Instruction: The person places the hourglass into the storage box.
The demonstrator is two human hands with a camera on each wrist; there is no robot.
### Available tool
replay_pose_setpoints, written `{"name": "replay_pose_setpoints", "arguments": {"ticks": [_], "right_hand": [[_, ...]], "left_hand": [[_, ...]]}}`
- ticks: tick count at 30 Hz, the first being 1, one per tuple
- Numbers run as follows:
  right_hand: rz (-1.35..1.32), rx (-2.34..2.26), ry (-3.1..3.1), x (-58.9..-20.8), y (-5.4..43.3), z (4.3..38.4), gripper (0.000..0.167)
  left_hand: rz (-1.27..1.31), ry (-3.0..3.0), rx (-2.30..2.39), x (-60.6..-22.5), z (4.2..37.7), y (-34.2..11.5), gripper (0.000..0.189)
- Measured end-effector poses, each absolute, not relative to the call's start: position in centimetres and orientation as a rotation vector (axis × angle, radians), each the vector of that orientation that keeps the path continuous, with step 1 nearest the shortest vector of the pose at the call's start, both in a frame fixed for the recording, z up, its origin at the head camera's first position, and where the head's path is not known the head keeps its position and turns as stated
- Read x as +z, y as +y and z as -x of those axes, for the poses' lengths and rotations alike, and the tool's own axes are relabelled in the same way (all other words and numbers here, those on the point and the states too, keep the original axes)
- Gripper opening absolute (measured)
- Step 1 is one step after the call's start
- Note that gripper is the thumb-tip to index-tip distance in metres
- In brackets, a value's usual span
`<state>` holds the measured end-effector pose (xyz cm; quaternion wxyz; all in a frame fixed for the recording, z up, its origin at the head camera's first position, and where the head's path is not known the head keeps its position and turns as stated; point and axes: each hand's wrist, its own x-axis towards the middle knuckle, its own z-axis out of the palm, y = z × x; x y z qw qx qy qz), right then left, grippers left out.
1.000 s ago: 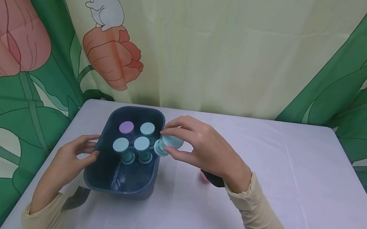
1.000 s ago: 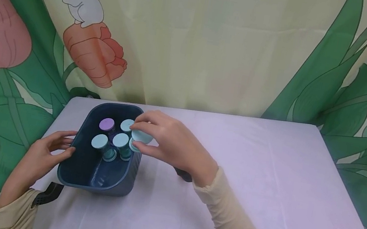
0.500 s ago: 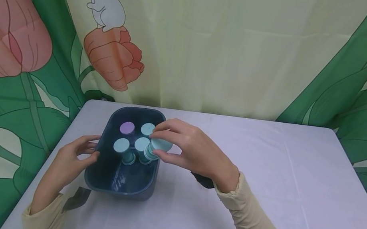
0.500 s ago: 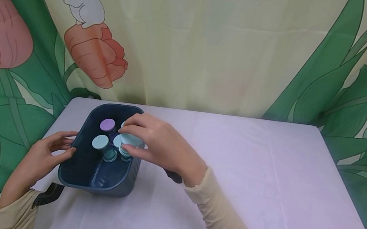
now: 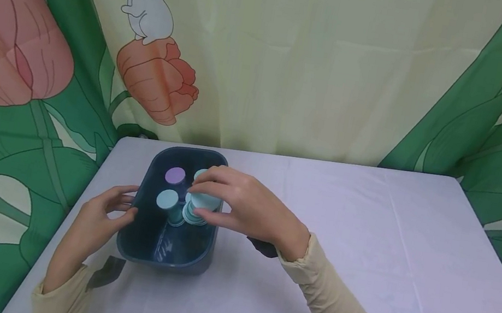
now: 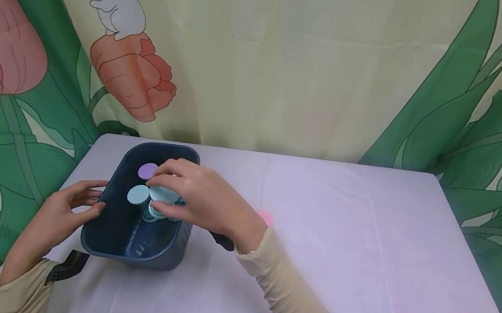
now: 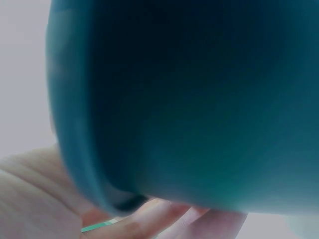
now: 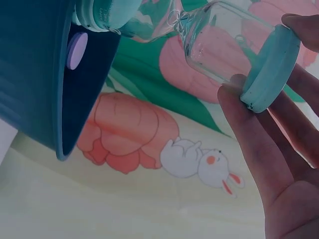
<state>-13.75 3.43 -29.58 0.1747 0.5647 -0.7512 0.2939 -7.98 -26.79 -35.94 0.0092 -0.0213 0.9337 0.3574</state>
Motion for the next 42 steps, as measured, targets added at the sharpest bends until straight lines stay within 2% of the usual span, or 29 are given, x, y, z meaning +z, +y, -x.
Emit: {"name": "replay_pose_setpoints", "arguments": {"ticks": [17,42], "right_hand": [[-1.648,0.858,-2.225,-30.7,1.1,13.8,0.029],[-1.812,0.602,-2.518,-31.0,-4.1,14.8,0.038]], "left_hand": [[0.065,2.916,1.116,-35.9,8.0,-26.8,0.052],[-0.013,2.916,1.147,-35.9,8.0,-27.1,0.051]]}}
